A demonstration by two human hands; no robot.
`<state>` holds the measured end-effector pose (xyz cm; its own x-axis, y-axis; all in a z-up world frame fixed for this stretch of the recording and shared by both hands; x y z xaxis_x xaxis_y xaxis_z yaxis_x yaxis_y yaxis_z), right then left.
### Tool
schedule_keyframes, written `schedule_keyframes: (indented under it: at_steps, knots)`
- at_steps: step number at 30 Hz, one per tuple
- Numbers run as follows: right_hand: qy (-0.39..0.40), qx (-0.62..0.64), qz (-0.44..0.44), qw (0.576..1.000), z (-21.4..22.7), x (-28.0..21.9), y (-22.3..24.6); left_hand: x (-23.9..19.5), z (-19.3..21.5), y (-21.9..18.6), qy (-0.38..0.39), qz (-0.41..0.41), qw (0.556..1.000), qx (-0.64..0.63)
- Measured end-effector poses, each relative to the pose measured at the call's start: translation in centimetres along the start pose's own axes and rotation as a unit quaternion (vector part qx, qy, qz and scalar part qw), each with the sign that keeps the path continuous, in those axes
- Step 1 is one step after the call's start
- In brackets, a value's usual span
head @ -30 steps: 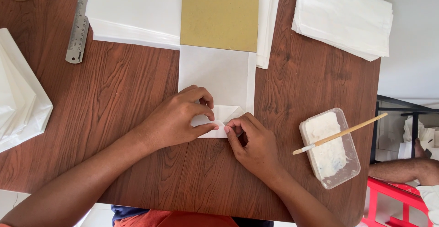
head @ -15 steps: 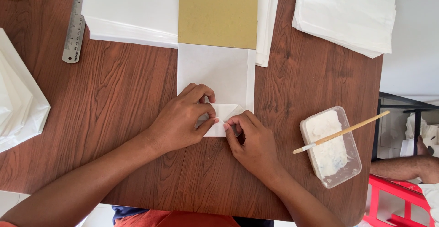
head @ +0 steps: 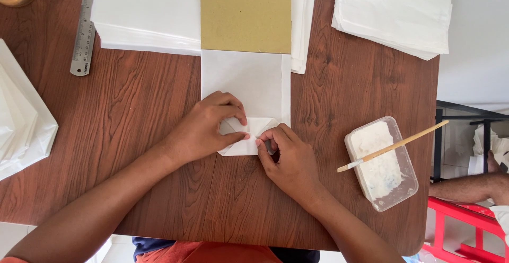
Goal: A person is manually assembling a paper bag by folding paper and applying glue with a brush.
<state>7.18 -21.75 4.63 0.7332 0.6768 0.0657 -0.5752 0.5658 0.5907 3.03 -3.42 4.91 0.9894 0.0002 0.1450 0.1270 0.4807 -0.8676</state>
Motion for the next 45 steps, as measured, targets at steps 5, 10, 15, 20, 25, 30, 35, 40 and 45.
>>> schedule_keyframes:
  at_steps: [5,10,15,20,25,30,35,40,45]
  knots:
    - [-0.015,-0.003,0.001,1.000,-0.1,0.2,-0.2,0.1,-0.4,1.1,-0.003,0.022,1.000,-0.013]
    - [-0.033,-0.003,-0.003,0.999,-0.4,0.6,-0.9,0.2,-0.4,1.3,-0.009,0.046,0.999,-0.012]
    - [-0.037,0.032,-0.036,0.998,-0.3,1.1,-1.1,0.1,-0.6,1.7,-0.011,0.049,0.999,-0.004]
    - [0.059,0.060,-0.119,0.989,1.2,0.8,-1.6,0.3,-0.4,1.0,0.007,0.054,0.999,0.001]
    - [0.109,0.052,-0.127,0.985,3.0,0.7,-0.6,0.2,-0.5,1.2,0.009,0.059,0.998,-0.006]
    - [0.038,0.009,-0.034,0.999,1.4,1.4,-0.5,0.4,-0.5,1.0,0.014,0.073,0.997,0.002]
    - [0.071,0.062,-0.072,0.993,2.5,1.2,-0.3,0.3,-0.5,1.2,0.021,0.086,0.996,-0.001]
    - [0.077,0.073,-0.089,0.990,1.7,1.1,-0.5,0.2,-0.3,1.2,0.010,0.079,0.997,-0.004]
    - [-0.009,-0.031,-0.017,0.999,-0.2,1.4,1.0,0.4,-0.5,1.6,0.011,0.063,0.998,0.003]
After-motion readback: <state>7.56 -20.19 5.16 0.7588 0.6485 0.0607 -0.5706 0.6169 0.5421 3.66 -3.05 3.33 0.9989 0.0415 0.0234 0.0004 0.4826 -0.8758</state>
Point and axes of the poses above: each hand's wrist, its own x-axis towards the middle knuckle, its own z-axis out of the back of the hand, y = z × x, the point moved 4 cm from there along x, towards the middle knuckle
